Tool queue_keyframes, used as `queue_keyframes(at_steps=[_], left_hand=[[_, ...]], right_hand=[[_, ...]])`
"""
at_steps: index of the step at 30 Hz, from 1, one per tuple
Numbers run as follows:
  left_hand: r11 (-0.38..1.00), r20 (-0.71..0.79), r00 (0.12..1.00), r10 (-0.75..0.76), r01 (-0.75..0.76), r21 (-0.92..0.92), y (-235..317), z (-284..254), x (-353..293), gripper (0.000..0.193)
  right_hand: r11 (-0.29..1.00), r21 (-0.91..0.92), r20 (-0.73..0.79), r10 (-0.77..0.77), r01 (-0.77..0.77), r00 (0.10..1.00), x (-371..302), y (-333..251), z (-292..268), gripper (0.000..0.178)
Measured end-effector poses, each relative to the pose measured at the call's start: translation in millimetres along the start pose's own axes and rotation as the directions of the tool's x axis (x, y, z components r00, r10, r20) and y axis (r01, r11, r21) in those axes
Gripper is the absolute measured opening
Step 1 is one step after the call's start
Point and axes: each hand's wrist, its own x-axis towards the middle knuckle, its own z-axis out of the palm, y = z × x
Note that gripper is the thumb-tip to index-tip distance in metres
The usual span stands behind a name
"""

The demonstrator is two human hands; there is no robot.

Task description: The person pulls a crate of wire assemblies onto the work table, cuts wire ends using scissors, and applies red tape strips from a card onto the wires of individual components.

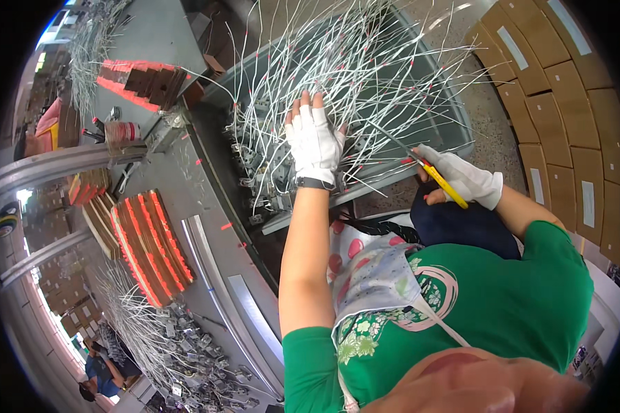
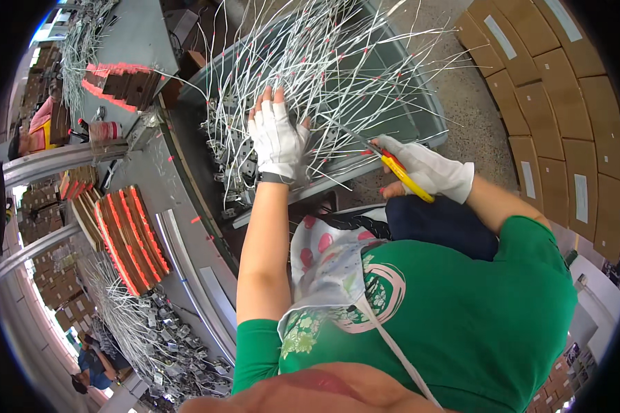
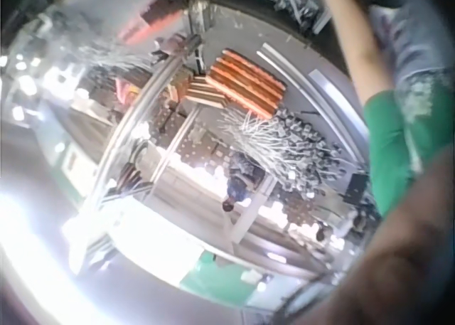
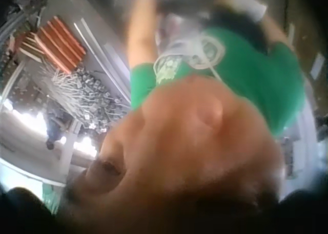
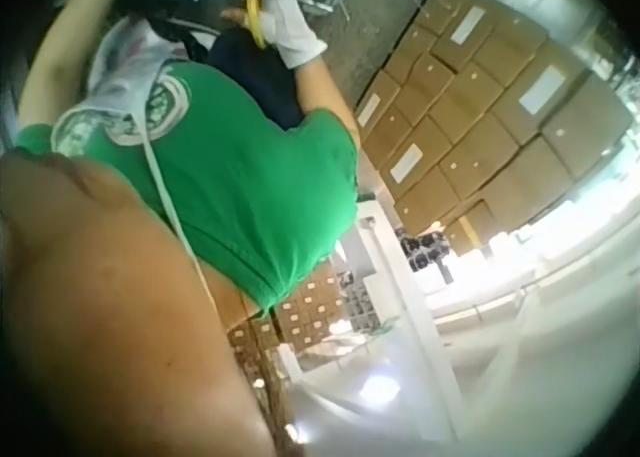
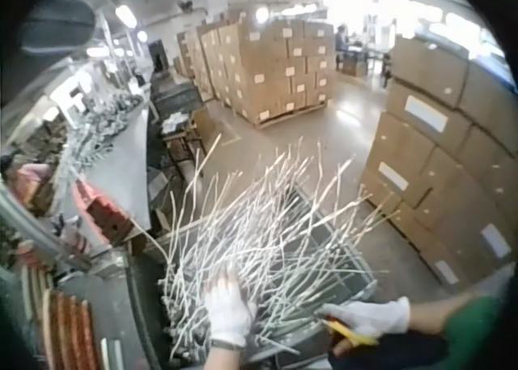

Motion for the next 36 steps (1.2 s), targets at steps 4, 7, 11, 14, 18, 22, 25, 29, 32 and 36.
queue_keyframes(at_steps=[4,7,11,14,18,22,25,29,32,36], left_hand=[[0.998,0.068,0.997,-0.028,0.032,-0.061,-4,-4,6,0.085],[0.974,0.012,1.0,0.013,-0.009,-0.227,-6,-16,5,0.075],[0.849,-0.117,0.992,0.039,-0.094,-0.52,27,-47,-4,0.051],[0.793,-0.146,0.984,-0.102,-0.008,-0.609,34,-55,-13,0.036],[0.791,-0.334,0.917,-0.219,-0.033,-0.61,24,-75,12,0.022],[0.929,-0.533,0.824,-0.192,-0.023,-0.37,-10,-64,66,0.013],[0.828,-0.408,0.804,-0.433,0.175,-0.533,-47,-50,100,0.011],[0.92,-0.073,0.933,-0.351,0.329,-0.214,-87,-5,114,0.016],[0.835,-0.176,0.829,-0.531,0.477,-0.273,-83,10,127,0.013],[0.98,-0.429,0.896,-0.115,0.032,-0.198,-74,14,110,0.01]], right_hand=[[0.998,0.059,0.032,-0.005,0.003,0.999,0,8,4,0.094],[0.991,0.131,0.049,-0.017,0.01,0.999,2,6,9,0.091],[0.892,0.441,0.121,0.052,-0.1,0.991,6,1,11,0.076],[0.936,0.346,0.055,0.054,-0.07,0.997,11,-5,12,0.062],[0.905,0.418,0.014,0.075,-0.074,0.997,19,-25,7,0.055],[0.854,0.519,-0.138,0.134,-0.043,0.981,25,-25,12,0.052],[0.892,0.449,-0.105,0.121,-0.062,0.987,29,-22,11,0.05],[0.974,0.219,-0.093,0.083,-0.061,0.992,30,-18,6,0.053],[0.975,0.209,-0.096,0.097,-0.075,0.991,33,-11,3,0.055],[0.971,0.216,-0.09,0.122,-0.101,0.988,36,-9,-2,0.059]])
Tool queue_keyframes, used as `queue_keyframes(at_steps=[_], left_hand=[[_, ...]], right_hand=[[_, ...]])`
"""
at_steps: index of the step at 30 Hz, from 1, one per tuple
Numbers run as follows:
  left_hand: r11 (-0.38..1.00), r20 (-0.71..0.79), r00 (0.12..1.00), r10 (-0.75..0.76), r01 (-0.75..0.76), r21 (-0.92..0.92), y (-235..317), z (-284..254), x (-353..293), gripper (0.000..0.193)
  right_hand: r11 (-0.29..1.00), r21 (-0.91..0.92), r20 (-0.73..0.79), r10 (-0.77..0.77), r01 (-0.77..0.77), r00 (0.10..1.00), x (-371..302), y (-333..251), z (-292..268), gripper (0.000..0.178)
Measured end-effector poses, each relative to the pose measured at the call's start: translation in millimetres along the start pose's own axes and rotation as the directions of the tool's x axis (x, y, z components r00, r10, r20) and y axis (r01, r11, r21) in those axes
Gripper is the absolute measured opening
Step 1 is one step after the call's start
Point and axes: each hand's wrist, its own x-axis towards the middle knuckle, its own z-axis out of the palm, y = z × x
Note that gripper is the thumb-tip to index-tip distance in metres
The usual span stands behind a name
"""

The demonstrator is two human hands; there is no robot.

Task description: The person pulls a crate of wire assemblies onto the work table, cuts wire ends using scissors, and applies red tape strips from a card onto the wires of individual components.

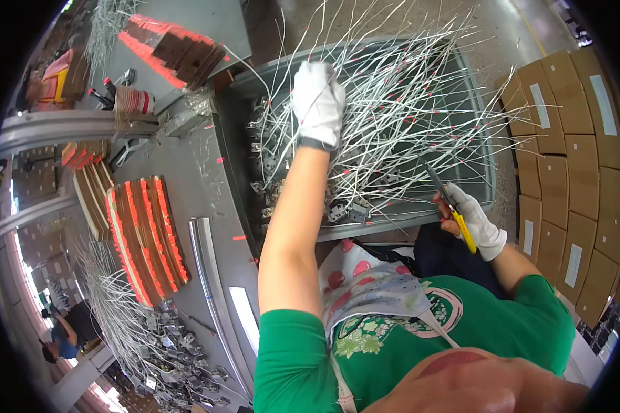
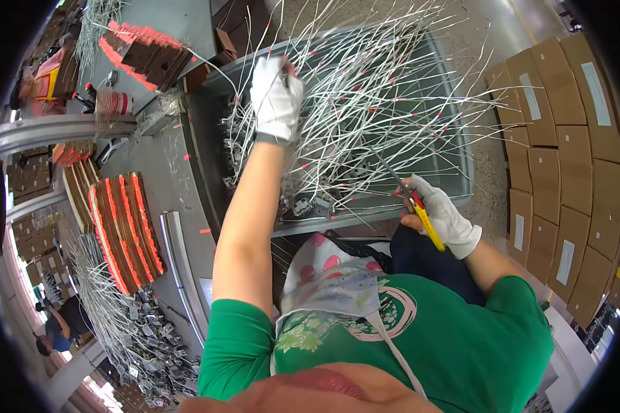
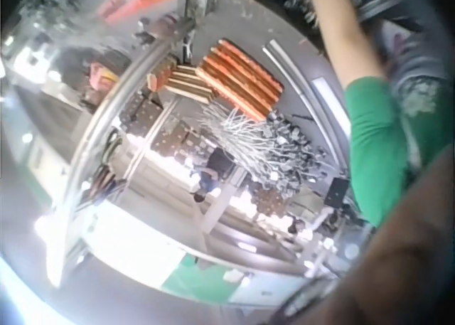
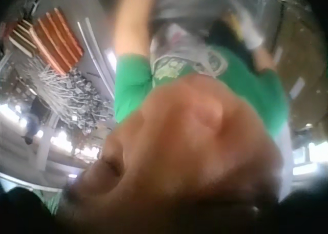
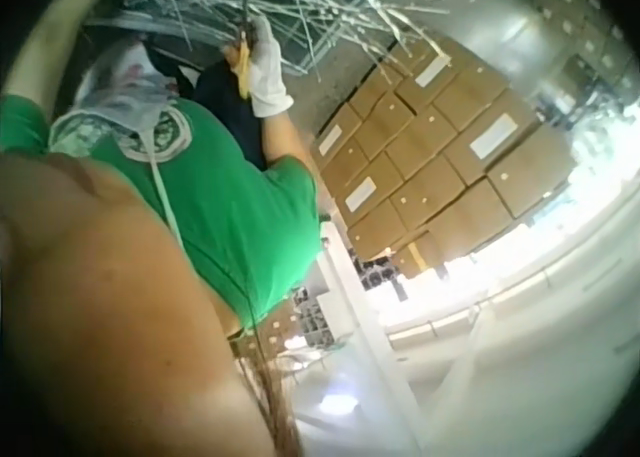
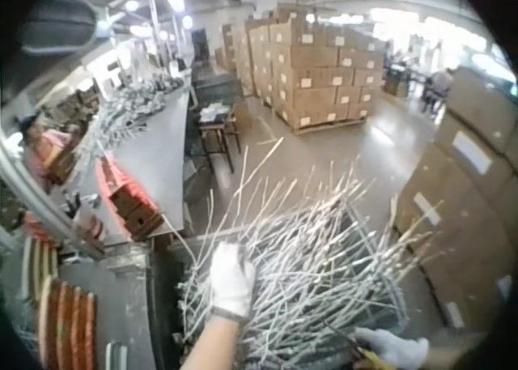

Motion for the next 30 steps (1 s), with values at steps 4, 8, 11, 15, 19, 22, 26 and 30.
queue_keyframes(at_steps=[4,8,11,15,19,22,26,30], left_hand=[[0.99,0.335,0.942,-0.016,-0.032,0.136,3,-10,-18,0.019],[0.956,0.245,0.954,-0.175,0.106,0.272,-17,8,-29,0.02],[0.976,0.18,0.963,-0.2,0.181,0.119,-17,15,-28,0.021],[0.958,0.253,0.924,-0.288,0.276,0.08,-15,13,-16,0.018],[0.916,0.404,0.823,-0.4,0.378,0.136,-4,0,-1,0.02],[0.953,0.422,0.855,-0.303,0.28,0.118,0,-7,2,0.015],[0.961,0.346,0.913,-0.218,0.139,0.24,-14,5,-13,0.015],[0.96,0.331,0.901,-0.28,0.254,0.12,-9,-7,-26,0.007]], right_hand=[[0.999,-0.029,-0.008,-0.034,0.034,0.999,4,8,-1,0.058],[1.0,0.009,-0.016,0.021,-0.02,1.0,12,-1,2,0.06],[0.999,-0.008,-0.005,0.046,-0.046,0.999,10,4,2,0.063],[0.994,-0.073,0.006,-0.08,0.08,0.997,12,-1,2,0.058],[0.992,-0.066,-0.028,-0.105,0.103,0.994,11,8,4,0.06],[0.985,-0.153,-0.014,-0.081,0.078,0.997,10,8,3,0.063],[0.972,-0.199,-0.01,-0.129,0.124,0.992,9,11,6,0.066],[0.959,-0.217,-0.023,-0.192,0.183,0.981,8,15,6,0.067]])
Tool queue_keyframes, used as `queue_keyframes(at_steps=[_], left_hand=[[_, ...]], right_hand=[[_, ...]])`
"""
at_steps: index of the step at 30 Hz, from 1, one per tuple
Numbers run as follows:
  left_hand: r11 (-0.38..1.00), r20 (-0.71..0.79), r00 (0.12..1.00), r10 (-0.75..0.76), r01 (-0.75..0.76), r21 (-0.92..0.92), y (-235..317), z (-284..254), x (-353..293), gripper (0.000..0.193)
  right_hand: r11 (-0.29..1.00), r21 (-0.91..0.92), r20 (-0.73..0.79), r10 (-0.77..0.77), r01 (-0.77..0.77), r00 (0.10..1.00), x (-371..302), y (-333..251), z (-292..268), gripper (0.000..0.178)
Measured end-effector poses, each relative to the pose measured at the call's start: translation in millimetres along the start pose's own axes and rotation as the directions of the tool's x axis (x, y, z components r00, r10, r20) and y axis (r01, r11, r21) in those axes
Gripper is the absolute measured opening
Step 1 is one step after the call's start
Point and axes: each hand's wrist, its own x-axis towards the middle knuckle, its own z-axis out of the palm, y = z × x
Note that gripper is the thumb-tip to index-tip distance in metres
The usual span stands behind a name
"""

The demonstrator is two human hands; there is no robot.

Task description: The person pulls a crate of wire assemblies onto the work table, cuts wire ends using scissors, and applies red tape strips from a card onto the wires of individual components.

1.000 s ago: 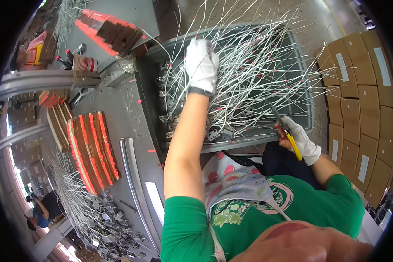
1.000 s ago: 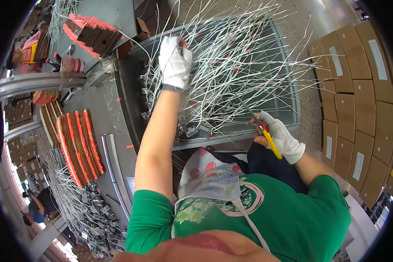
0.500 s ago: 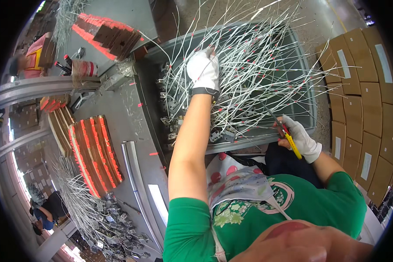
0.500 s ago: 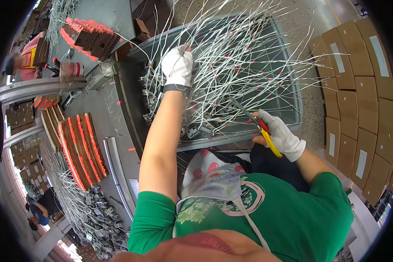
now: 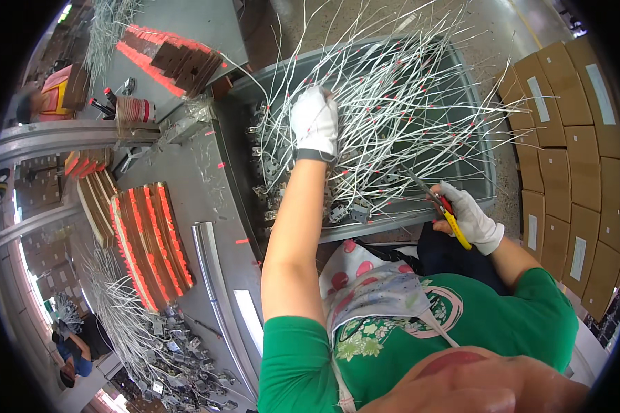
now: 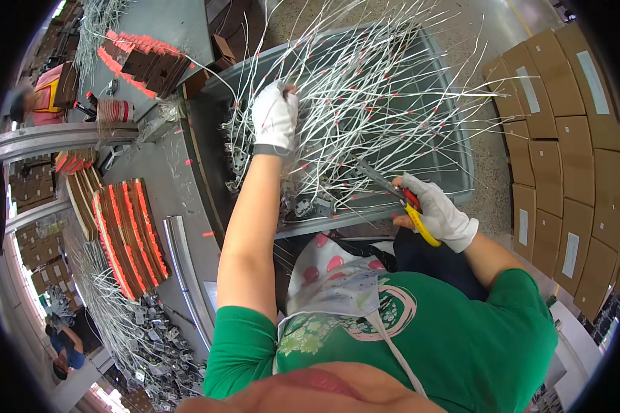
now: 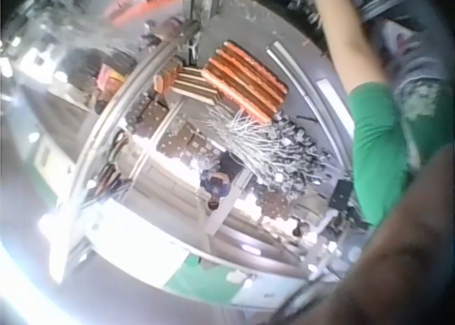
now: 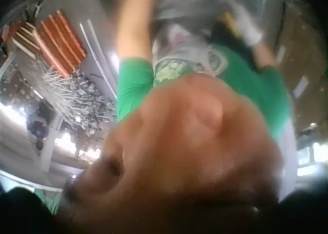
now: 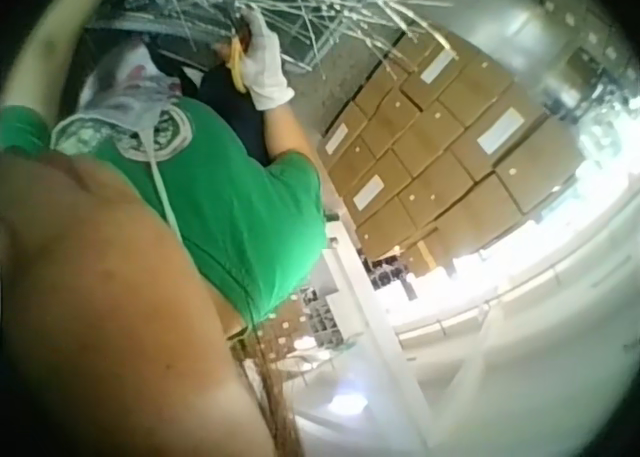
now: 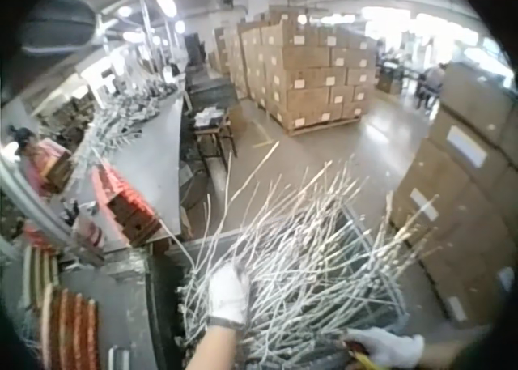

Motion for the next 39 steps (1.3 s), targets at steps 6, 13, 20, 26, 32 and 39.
queue_keyframes(at_steps=[6,13,20,26,32,39], left_hand=[[1.0,-0.029,0.999,0.016,-0.015,0.019,6,-12,-16,0.008],[0.998,-0.019,0.998,0.058,-0.058,-0.021,6,-11,-13,0.02],[0.995,0.203,0.975,-0.089,0.096,-0.025,-4,-4,5,0.02],[0.989,0.274,0.957,-0.094,0.12,-0.082,-3,-17,0,0.026],[0.94,0.31,0.94,-0.142,0.226,-0.254,7,-25,-16,0.04],[0.84,0.141,0.971,-0.193,0.238,-0.487,3,-14,-37,0.03]], right_hand=[[0.994,-0.108,0.033,-0.01,0.014,0.999,3,-15,2,0.064],[0.992,-0.116,0.036,-0.045,0.049,0.998,1,-15,8,0.063],[0.989,-0.144,0.033,0.016,-0.011,0.999,1,-26,2,0.063],[0.784,-0.583,-0.096,-0.327,0.213,0.94,31,-80,-38,0.054],[0.32,-0.912,0.105,-0.423,0.257,0.9,93,-133,-107,0.046],[0.227,-0.89,0.33,-0.279,0.396,0.902,160,-129,-118,0.049]])
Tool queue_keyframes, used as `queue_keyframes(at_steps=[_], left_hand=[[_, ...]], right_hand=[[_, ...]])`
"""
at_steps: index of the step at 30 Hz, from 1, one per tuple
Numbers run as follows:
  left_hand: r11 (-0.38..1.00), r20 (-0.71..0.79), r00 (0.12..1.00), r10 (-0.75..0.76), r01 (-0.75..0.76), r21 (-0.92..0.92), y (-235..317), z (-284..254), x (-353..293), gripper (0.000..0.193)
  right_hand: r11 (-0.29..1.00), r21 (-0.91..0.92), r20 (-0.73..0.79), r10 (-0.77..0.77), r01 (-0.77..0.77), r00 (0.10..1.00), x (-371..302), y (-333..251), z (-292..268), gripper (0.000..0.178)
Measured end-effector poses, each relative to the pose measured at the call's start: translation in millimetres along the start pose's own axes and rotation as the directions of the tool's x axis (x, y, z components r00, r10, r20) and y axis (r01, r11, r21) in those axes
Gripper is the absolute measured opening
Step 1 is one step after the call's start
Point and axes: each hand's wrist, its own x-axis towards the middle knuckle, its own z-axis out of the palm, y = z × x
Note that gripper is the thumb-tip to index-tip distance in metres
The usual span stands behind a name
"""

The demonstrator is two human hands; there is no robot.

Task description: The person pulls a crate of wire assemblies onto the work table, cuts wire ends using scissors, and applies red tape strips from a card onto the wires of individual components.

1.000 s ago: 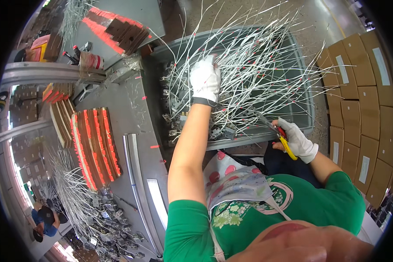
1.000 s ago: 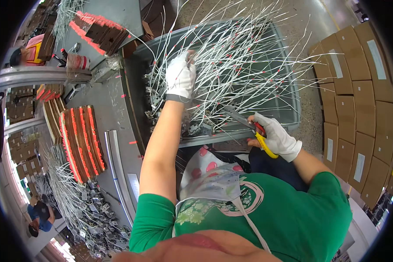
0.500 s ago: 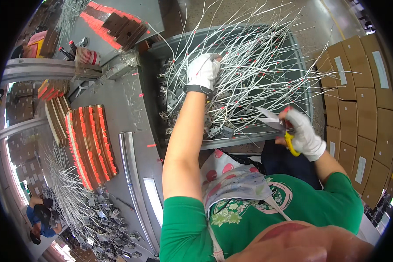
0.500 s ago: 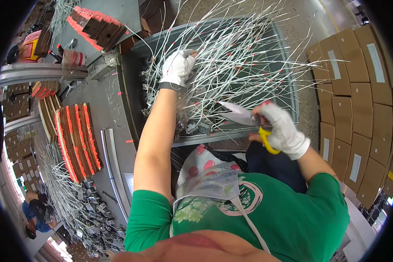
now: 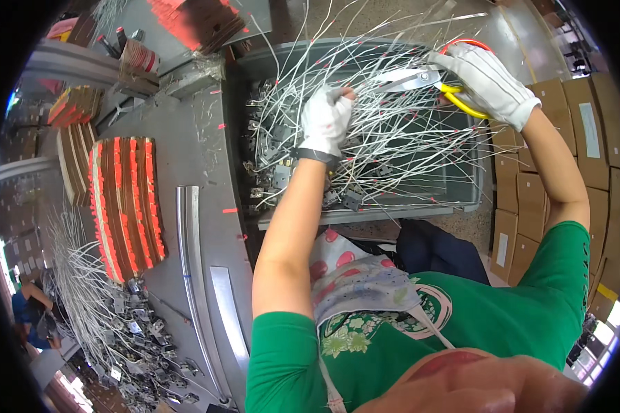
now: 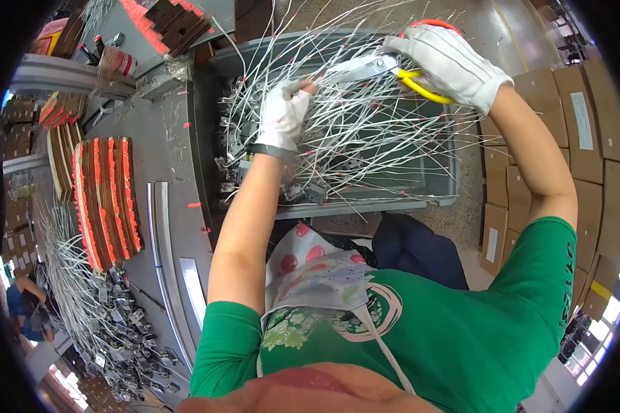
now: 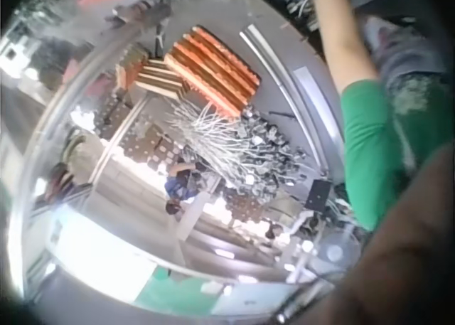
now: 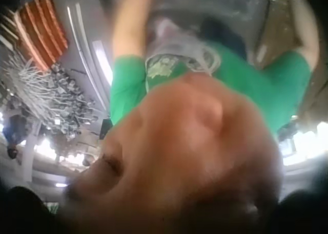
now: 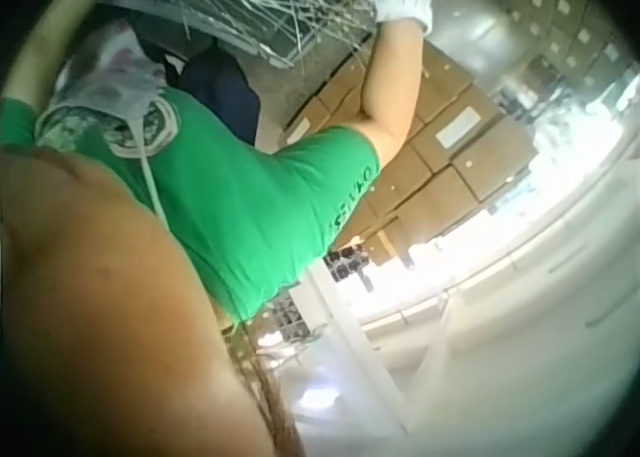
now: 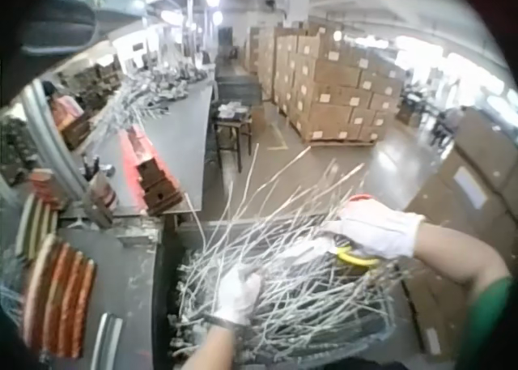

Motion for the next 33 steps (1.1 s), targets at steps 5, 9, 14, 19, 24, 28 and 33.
queue_keyframes(at_steps=[5,9,14,19,24,28,33], left_hand=[[0.996,-0.138,0.989,0.05,-0.059,-0.064,3,12,-20,0.022],[0.993,-0.175,0.979,0.105,-0.111,-0.024,3,13,-19,0.018],[0.987,-0.174,0.972,0.158,-0.154,0.033,4,16,-21,0.015],[0.985,-0.181,0.97,0.164,-0.152,0.077,6,16,-24,0.014],[0.984,-0.171,0.972,0.164,-0.149,0.096,9,15,-26,0.014],[0.981,-0.177,0.968,0.18,-0.162,0.111,12,14,-28,0.014],[0.977,-0.193,0.96,0.205,-0.19,0.093,4,16,-27,0.009]], right_hand=[[0.997,-0.027,-0.037,-0.071,0.07,0.997,8,0,6,0.047],[0.998,-0.04,0.028,-0.042,0.043,0.999,10,-9,3,0.047],[0.999,-0.042,0.054,0.003,-0.001,0.999,10,-11,3,0.045],[0.988,-0.134,0.049,-0.071,0.077,0.996,12,-7,2,0.044],[0.985,-0.162,0.117,-0.033,0.052,0.993,19,-14,-7,0.042],[0.992,-0.127,0.147,-0.003,0.022,0.989,20,-10,-8,0.04],[0.993,-0.117,0.208,0.032,-0.008,0.978,26,-12,-11,0.047]])
